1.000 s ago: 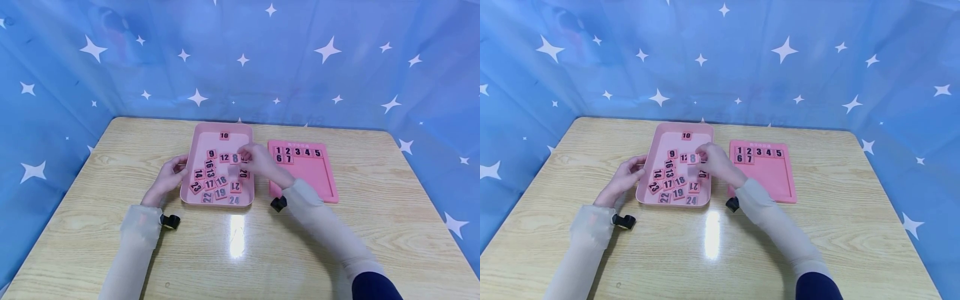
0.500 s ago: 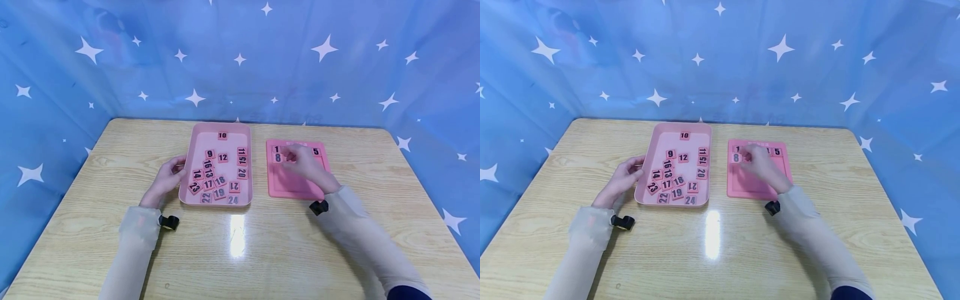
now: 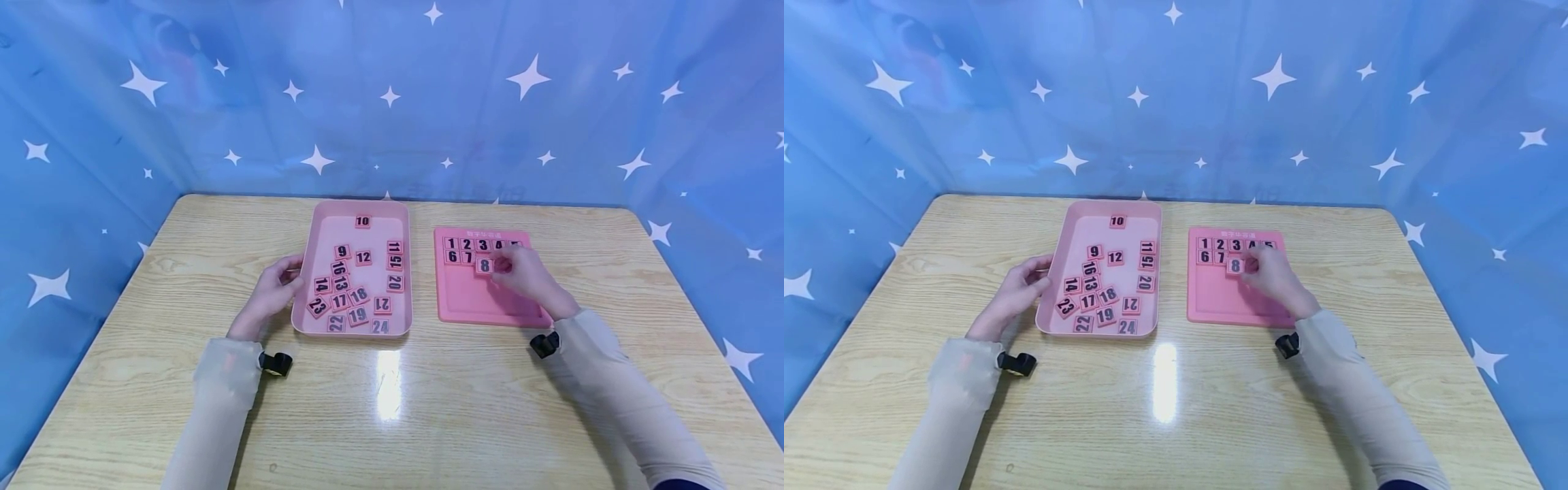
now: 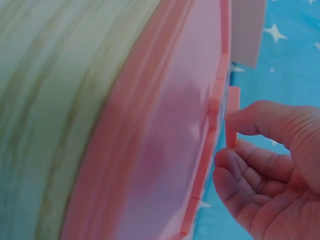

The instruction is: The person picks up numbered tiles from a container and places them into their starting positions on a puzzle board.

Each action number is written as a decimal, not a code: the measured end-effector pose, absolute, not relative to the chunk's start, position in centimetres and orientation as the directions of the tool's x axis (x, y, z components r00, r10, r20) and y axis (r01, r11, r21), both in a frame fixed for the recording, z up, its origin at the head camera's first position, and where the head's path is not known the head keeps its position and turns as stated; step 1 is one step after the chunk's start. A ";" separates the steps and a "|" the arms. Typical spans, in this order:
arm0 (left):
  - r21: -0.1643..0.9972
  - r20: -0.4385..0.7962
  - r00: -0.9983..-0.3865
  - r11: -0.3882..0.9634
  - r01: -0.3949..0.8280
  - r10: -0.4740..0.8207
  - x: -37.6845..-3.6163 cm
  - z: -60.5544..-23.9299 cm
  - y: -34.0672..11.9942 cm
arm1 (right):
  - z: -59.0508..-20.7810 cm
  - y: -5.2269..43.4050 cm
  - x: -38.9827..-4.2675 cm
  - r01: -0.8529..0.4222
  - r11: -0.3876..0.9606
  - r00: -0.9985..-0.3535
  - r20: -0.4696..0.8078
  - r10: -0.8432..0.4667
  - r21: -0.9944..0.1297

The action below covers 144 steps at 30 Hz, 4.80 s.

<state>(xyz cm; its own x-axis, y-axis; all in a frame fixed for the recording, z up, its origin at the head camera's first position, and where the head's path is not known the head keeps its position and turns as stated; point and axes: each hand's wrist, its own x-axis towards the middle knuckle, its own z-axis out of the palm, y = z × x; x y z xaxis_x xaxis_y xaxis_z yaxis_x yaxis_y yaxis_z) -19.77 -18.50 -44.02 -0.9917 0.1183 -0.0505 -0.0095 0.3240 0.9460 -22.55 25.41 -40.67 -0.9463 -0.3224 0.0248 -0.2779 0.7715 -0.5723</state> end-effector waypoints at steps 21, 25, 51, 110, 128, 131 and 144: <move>0.935 -0.067 -0.991 0.355 -0.022 0.116 -19.6 -44.1 -18.5 | -42.1 26.1 -23.1 -0.228 0.799 -0.961 -0.004 -0.277 -0.556; 0.934 -0.065 -0.992 0.356 -0.022 0.109 -19.5 -44.0 -18.5 | -42.2 25.8 -23.2 -0.227 0.812 -0.964 0.007 -0.265 -0.537; 0.943 -0.073 -0.992 0.331 -0.034 0.106 -19.8 -44.0 -18.4 | -41.9 25.6 -24.5 -0.242 0.841 -0.966 0.042 -0.254 -0.483; 0.942 -0.058 -0.992 0.334 -0.016 0.116 -20.0 -44.1 -18.8 | -41.5 3.1 -30.2 -0.074 0.536 -0.902 -0.172 -0.396 -0.841; 0.944 -0.028 -0.993 0.330 0.012 0.117 -19.9 -44.2 -18.7 | -42.9 3.4 -30.7 -0.065 0.573 -0.880 -0.224 -0.418 -0.817; 0.945 -0.027 -0.993 0.327 0.013 0.116 -19.9 -44.2 -18.7 | -42.9 3.3 -30.6 -0.079 0.582 -0.878 -0.220 -0.426 -0.809; 0.941 -0.021 -0.993 0.339 0.018 0.113 -19.9 -44.0 -18.6 | -42.6 2.9 -30.4 -0.240 0.621 -0.864 -0.128 -0.487 -0.746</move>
<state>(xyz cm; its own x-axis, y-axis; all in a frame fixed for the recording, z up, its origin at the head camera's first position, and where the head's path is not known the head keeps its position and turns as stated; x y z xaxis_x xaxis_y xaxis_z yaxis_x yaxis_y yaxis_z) -19.85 -18.59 -44.02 -0.9934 0.1130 -0.0215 0.0182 0.3387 0.9407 -30.40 2.94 -42.62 -0.8640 -0.4870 -0.1276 -0.2398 0.6208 -0.7464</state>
